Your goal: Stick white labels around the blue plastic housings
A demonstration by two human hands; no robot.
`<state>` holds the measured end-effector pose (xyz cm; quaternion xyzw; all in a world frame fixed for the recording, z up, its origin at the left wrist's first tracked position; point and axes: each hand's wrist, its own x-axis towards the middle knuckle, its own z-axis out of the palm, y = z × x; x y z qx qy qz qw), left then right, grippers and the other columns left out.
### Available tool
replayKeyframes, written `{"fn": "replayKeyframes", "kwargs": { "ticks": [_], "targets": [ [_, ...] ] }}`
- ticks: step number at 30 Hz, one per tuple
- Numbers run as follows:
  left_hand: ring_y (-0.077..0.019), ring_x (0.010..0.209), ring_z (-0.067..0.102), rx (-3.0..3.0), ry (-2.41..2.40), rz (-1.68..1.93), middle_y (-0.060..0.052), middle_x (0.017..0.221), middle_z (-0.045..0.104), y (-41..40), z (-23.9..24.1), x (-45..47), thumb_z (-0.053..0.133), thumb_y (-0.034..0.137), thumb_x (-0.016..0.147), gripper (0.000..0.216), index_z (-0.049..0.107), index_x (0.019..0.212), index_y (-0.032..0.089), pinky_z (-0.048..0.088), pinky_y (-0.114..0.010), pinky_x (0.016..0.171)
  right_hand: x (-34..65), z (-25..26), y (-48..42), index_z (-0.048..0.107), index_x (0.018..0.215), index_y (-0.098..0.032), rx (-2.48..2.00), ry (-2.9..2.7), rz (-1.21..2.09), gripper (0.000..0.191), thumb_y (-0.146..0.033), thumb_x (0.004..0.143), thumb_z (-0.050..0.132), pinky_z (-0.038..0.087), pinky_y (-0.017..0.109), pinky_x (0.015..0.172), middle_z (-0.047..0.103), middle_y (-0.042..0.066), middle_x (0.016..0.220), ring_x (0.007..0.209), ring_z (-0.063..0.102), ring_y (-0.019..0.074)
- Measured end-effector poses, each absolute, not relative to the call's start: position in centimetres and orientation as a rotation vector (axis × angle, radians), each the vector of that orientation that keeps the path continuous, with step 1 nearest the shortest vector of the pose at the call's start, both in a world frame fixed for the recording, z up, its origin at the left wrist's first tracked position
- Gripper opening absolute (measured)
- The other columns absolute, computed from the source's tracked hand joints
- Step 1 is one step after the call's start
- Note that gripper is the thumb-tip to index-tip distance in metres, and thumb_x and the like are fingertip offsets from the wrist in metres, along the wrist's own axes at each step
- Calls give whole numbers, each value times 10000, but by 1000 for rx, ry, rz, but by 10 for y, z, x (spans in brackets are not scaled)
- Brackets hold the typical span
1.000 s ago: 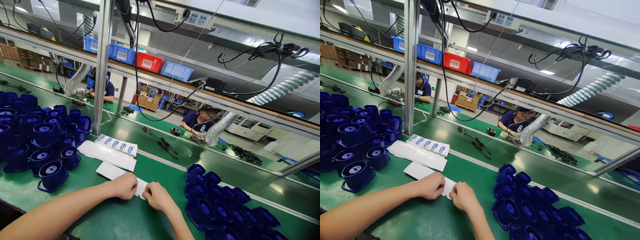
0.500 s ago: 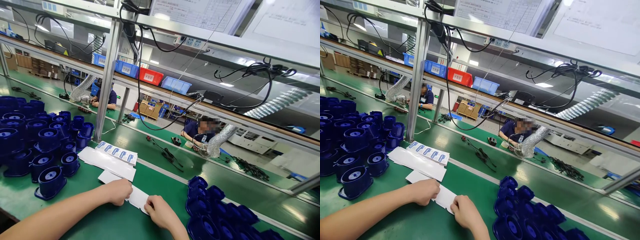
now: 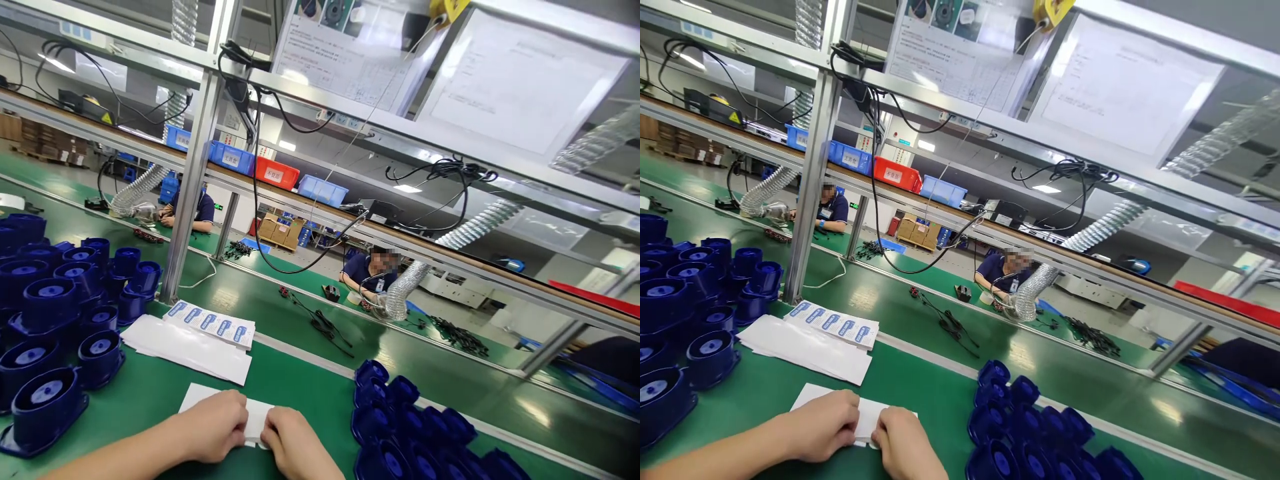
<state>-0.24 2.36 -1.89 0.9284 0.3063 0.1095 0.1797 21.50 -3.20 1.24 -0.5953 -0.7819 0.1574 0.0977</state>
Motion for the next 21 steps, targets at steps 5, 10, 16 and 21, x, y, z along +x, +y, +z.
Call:
{"fn": "replayKeyframes", "kwargs": {
  "ticks": [5,10,16,21],
  "targets": [
    [-328,947,707,2739,860,108,-151,962,730,32,-17,-5,543,151,924,178,698,837,158,497,-380,715,217,16,-29,746,842,-210,-1903,-2361,368,169,-217,941,610,399,313,737,803,75,941,902,730,266],
    [-308,858,706,2678,899,78,-145,946,744,43,-12,1,602,185,899,151,695,782,163,461,-359,668,215,13,-25,759,921,-186,-1980,-2350,339,182,-237,960,589,413,327,744,797,121,996,936,730,295],
    [-257,876,695,2649,904,120,-78,948,740,42,-5,-19,608,184,905,148,679,774,191,427,-319,664,219,13,-29,748,940,-203,-1969,-2340,384,164,-256,968,595,380,307,696,788,91,990,904,715,266],
    [-268,836,679,2672,904,78,-118,939,734,47,-7,-19,603,162,907,166,658,750,164,413,-327,653,220,13,-28,732,932,-199,-1960,-2328,419,151,-260,976,600,342,314,690,779,91,999,904,698,258]
  ]
}}
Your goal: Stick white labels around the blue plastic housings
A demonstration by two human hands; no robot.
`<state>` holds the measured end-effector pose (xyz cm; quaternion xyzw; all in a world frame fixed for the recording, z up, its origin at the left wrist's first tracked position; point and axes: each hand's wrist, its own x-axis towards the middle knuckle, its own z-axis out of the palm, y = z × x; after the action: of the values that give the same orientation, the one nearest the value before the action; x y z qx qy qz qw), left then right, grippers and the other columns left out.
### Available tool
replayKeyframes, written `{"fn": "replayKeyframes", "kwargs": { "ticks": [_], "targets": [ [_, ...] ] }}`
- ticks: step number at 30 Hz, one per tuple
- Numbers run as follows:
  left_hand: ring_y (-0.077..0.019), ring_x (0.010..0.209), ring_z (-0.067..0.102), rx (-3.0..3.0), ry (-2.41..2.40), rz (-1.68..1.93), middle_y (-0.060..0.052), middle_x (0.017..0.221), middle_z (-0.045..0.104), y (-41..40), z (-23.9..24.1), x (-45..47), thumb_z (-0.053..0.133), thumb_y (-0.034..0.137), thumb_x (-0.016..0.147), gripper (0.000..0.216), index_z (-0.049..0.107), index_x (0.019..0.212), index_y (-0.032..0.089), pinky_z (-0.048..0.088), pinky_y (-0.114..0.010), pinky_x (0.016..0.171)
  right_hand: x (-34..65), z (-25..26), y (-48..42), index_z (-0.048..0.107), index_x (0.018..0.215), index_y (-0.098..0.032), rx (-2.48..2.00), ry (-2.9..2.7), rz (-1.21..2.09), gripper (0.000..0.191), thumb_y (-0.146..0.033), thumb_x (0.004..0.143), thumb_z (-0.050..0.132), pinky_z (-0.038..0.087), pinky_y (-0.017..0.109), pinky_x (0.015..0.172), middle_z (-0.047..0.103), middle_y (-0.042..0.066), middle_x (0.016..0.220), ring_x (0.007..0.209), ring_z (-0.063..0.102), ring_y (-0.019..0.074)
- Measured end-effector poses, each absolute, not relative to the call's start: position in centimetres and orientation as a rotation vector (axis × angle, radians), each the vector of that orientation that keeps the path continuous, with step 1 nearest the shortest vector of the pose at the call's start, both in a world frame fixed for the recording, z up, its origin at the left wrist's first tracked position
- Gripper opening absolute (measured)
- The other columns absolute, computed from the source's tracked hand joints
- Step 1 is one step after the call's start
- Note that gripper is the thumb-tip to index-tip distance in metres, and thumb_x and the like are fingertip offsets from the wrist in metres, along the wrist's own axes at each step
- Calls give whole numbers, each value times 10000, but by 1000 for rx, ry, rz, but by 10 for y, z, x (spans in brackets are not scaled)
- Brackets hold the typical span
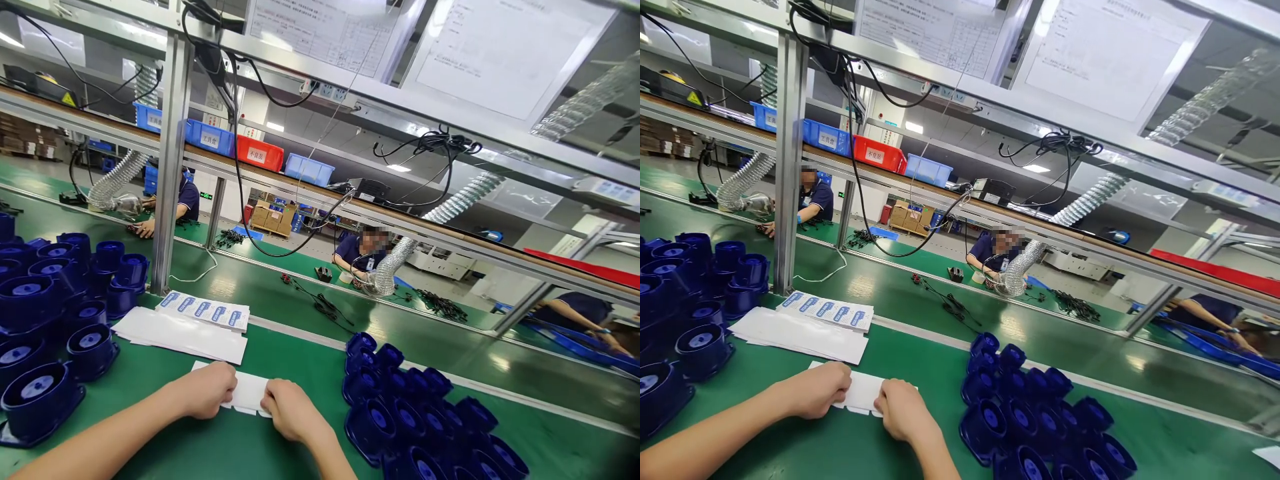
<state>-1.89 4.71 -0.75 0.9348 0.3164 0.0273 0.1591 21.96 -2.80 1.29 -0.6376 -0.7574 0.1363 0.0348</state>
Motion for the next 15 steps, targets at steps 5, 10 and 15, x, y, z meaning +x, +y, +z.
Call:
{"fn": "replayKeyframes", "kwargs": {
  "ticks": [5,10,15],
  "targets": [
    [-239,763,642,2659,914,60,-89,866,711,52,-2,-26,618,183,906,159,677,759,169,422,-316,640,222,11,-27,695,877,-190,-1930,-2317,476,159,-244,985,592,312,312,674,767,84,953,856,674,238],
    [-261,974,633,2666,855,42,-117,991,688,57,-1,-39,653,111,864,186,654,688,167,493,-312,778,225,7,-24,636,842,-189,-1875,-2327,535,200,-220,1014,540,302,302,665,739,73,925,825,634,218],
    [-250,962,620,2630,831,20,-108,949,673,71,-3,-40,638,80,871,259,622,626,162,507,-325,854,225,6,-21,571,805,-198,-1873,-2341,568,242,-239,1035,507,280,303,645,713,66,887,788,596,209]
  ]
}}
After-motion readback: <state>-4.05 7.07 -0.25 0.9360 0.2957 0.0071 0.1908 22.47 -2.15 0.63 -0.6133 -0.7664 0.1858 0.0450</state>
